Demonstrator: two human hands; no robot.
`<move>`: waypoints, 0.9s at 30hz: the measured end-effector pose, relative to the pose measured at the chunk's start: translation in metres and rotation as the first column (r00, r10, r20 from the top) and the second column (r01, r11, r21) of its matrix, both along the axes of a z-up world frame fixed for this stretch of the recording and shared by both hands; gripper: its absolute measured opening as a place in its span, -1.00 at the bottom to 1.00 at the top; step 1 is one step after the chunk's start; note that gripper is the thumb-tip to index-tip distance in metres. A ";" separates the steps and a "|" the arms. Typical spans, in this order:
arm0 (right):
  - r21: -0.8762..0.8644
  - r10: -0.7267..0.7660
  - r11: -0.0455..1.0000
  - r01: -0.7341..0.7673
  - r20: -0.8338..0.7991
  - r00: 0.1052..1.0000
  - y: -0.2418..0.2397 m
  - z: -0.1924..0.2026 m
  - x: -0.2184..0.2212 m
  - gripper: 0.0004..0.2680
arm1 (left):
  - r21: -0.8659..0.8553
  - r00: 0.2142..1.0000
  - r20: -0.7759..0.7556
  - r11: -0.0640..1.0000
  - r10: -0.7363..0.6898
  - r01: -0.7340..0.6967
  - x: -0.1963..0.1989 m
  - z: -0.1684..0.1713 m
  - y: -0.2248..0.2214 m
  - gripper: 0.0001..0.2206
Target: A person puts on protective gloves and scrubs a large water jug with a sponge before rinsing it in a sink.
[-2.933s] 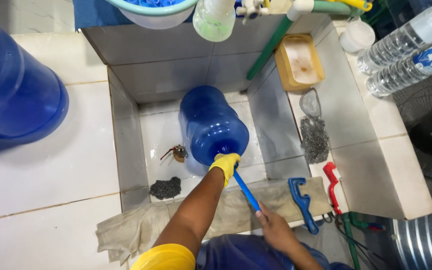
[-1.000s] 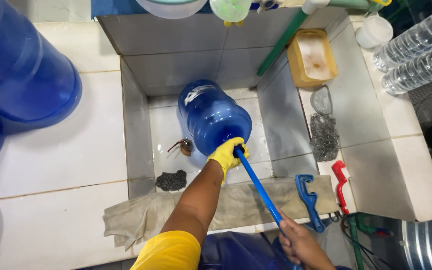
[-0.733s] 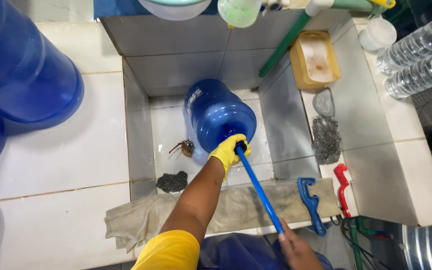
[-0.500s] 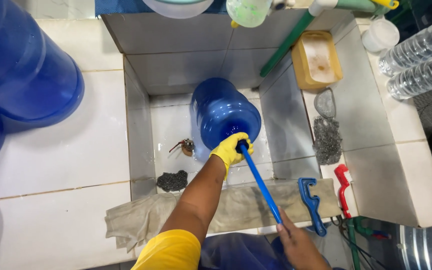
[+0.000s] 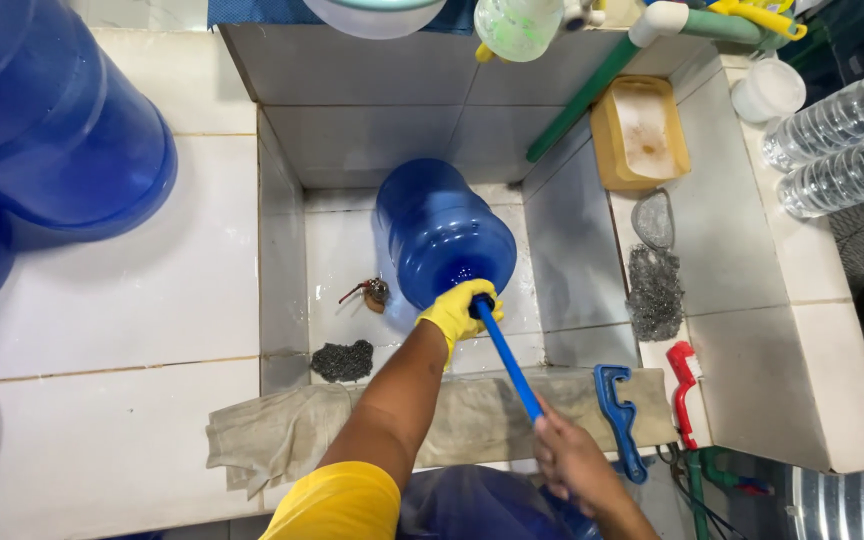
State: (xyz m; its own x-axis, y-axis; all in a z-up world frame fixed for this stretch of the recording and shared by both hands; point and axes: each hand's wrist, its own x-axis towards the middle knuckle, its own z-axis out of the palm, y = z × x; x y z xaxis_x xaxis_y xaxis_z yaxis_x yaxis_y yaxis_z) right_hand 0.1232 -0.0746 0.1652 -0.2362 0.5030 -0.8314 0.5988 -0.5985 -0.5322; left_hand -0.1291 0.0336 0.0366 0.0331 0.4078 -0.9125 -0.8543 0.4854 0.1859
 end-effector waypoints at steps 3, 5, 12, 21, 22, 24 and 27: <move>0.112 0.276 0.949 -0.296 0.163 0.947 -0.005 0.035 0.011 -0.53 | -0.066 0.999 -0.036 0.997 -0.031 0.029 -0.010 0.020 -0.003 -0.82; -0.002 0.142 0.990 -0.142 0.063 0.988 -0.011 0.044 0.027 -0.56 | -0.084 0.950 -0.265 0.986 -0.164 0.147 -0.011 0.019 -0.007 -0.74; -0.172 0.078 0.984 -0.040 0.220 0.972 -0.032 0.033 0.061 -0.51 | -0.043 0.973 -0.194 0.992 -0.124 0.118 0.001 0.018 -0.017 -0.72; -0.085 -0.070 0.993 0.078 0.096 0.993 -0.048 0.035 0.058 -0.56 | -0.004 1.000 0.015 1.000 0.027 -0.027 0.015 0.013 -0.006 -0.73; -0.150 -0.244 0.957 0.247 0.037 0.969 -0.052 0.031 0.058 -0.57 | 0.024 0.950 0.255 0.981 0.182 -0.195 0.016 -0.011 0.001 -0.82; -0.029 0.037 0.999 -0.032 0.184 0.982 -0.048 0.031 0.065 -0.56 | 0.016 0.999 -0.031 1.000 0.013 -0.012 0.021 -0.003 -0.002 -0.70; -0.190 -0.148 0.970 0.152 0.030 0.988 -0.061 0.038 0.071 -0.58 | -0.038 0.991 -0.132 0.999 0.013 -0.019 0.028 0.040 -0.019 -0.61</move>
